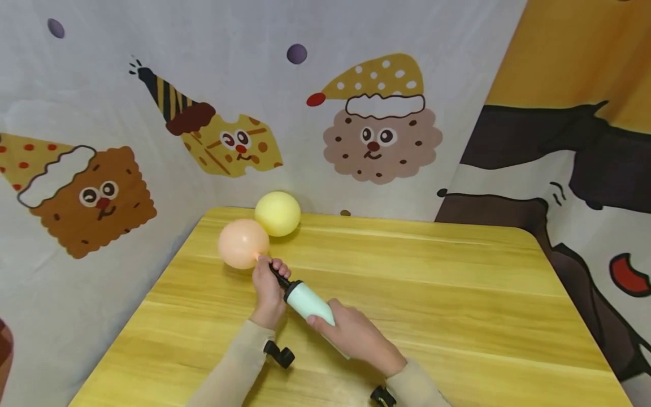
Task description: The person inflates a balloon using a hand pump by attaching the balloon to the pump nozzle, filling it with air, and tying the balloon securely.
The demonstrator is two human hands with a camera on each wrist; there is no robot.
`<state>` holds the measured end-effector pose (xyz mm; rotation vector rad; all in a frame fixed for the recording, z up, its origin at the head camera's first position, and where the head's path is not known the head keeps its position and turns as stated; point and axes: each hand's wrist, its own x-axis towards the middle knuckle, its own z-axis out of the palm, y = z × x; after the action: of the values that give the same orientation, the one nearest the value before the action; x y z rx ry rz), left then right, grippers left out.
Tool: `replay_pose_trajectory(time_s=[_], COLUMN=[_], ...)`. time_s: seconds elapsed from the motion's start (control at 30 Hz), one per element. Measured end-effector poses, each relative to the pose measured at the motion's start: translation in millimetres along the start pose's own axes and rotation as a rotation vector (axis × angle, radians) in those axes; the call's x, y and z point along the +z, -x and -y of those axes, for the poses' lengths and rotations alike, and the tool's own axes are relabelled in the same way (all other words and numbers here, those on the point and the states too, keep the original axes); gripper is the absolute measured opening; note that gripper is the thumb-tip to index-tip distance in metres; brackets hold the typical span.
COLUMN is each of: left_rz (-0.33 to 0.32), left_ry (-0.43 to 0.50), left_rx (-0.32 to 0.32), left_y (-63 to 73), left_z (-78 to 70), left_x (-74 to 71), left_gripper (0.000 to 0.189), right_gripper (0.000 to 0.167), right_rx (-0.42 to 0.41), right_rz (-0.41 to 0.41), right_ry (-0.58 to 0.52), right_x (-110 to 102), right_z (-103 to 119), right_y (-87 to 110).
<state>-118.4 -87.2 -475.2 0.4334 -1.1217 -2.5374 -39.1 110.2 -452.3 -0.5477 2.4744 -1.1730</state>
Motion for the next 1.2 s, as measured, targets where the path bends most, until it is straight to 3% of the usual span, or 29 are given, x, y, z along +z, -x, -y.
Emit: replay_pose_trajectory(time_s=[0.23,0.43,0.77,1.2], left_rz=[-0.02,-0.07,-0.062,0.005], left_ry=[0.049,0.09,0.073,-0.018], left_rx=[0.052,0.071,0.056,0.004], left_y=[-29.4,-39.6,-26.2,3.2], left_z=[-27.2,-38.3,-27.1,-3.1], left_x=[-12.0,-16.5,-12.2,1.2], left_gripper=[0.033,0.032,0.033,0.033], right_gripper=[0.056,0.047,0.051,0.061], right_rx=[-0.011,-0.043,-0.046,-0.026], right_rz=[0.042,0.059,0.04,0.02], right_ry=[0.039,0.055,0.077,0.027], right_x=[-16.2,-21.5,-15.4,-1.2], right_z=[-11.9,-19.3,-15.5,-0.6], right_y=[19.2,30.3,27.9,-1.3])
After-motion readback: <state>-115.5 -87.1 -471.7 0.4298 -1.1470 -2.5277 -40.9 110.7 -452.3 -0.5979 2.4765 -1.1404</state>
